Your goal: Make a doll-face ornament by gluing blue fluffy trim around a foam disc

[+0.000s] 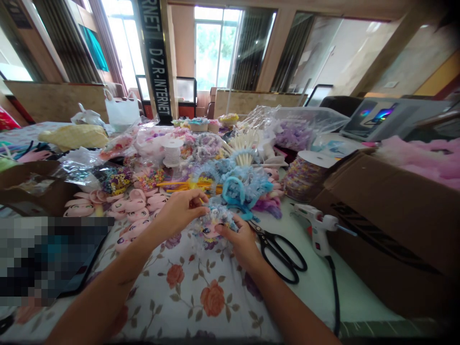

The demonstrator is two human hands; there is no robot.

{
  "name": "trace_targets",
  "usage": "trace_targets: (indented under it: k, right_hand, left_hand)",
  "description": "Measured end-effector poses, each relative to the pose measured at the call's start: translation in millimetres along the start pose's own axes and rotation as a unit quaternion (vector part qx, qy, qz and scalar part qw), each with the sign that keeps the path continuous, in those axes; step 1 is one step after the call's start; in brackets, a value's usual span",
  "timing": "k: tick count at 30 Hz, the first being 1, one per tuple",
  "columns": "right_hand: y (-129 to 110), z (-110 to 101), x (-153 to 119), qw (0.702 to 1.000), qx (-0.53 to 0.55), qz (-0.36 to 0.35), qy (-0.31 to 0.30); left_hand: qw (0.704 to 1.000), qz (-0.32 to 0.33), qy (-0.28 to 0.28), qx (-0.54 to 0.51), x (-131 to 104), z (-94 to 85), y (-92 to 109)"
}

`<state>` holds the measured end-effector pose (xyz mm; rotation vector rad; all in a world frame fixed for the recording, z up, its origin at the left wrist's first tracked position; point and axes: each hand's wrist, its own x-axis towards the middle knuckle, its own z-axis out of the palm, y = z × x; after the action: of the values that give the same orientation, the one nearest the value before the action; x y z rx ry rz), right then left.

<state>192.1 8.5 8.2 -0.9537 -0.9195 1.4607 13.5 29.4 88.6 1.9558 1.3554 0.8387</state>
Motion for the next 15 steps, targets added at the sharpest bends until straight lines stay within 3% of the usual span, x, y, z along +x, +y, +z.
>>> trace_targets:
  k: [6,15]
  right_hand:
    - [-2.7,1.5,-0.7,0.999,0.029,0.027,0.006]
    - [1.5,1.3,-0.5,0.999,0.007,0.036,-0.005]
  left_hand:
    - [0.998,-0.007,0.036,-0.041,2.4,-2.9,-7.4]
    - [0.999,-0.015,0.003,-0.033,8.4,3.1,-13.2]
